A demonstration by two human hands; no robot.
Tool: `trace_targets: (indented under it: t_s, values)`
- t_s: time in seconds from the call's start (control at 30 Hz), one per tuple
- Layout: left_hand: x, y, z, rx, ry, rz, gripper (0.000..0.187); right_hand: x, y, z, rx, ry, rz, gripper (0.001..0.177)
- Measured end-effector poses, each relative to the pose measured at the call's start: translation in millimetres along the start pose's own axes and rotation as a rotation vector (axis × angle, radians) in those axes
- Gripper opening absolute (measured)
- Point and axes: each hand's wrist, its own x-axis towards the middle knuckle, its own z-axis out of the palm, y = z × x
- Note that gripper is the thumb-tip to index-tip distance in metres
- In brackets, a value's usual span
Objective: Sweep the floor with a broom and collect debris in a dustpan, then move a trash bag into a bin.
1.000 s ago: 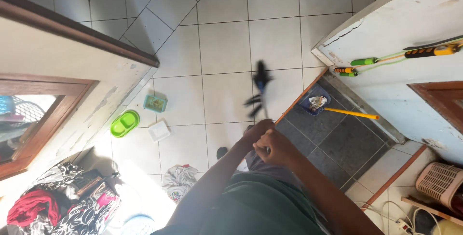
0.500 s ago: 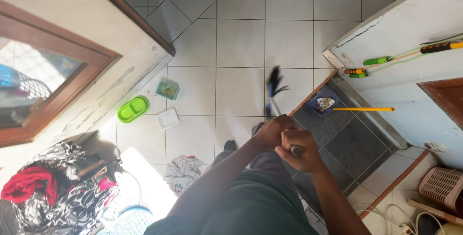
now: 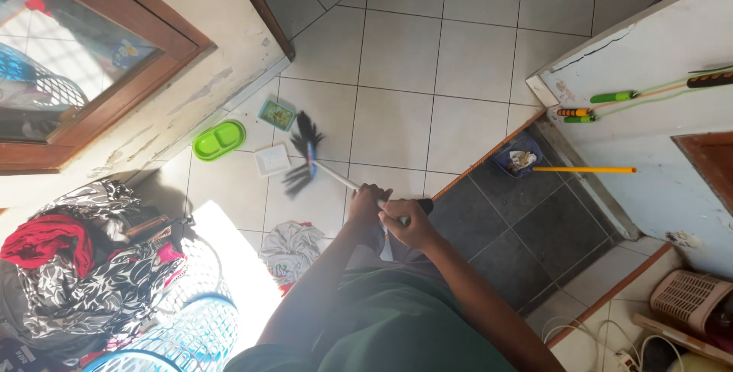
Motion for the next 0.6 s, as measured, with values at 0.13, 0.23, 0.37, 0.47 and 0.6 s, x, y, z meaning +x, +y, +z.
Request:
trace_targets:
  t_s: [0.13, 0.23, 0.37, 0.47, 0.6]
  values:
    - [-11, 14, 28, -0.146, 0.000, 0.144, 0.026, -19, -34, -17, -0.074, -0.001, 0.157, 0.035]
    - [-11, 57, 20, -0.176, -0.118, 0.351, 0.030, -33, -50, -32, -0.210, -0.035, 0.272, 0.037]
    - [2, 77, 44, -0.312, -0.443, 0.163, 0.037, -42, -49, -35, -0.432, -0.019, 0.237, 0.029]
    - [26, 59, 90, -0.272, -0.411, 0.278, 0.034, -39, -28, -29, -0.532, -0.008, 0.312, 0.022]
    - [32, 84, 62, 0.101, -0.408, 0.381, 0.038, -34, -20, -24, -0.659, -0.085, 0.401, 0.026]
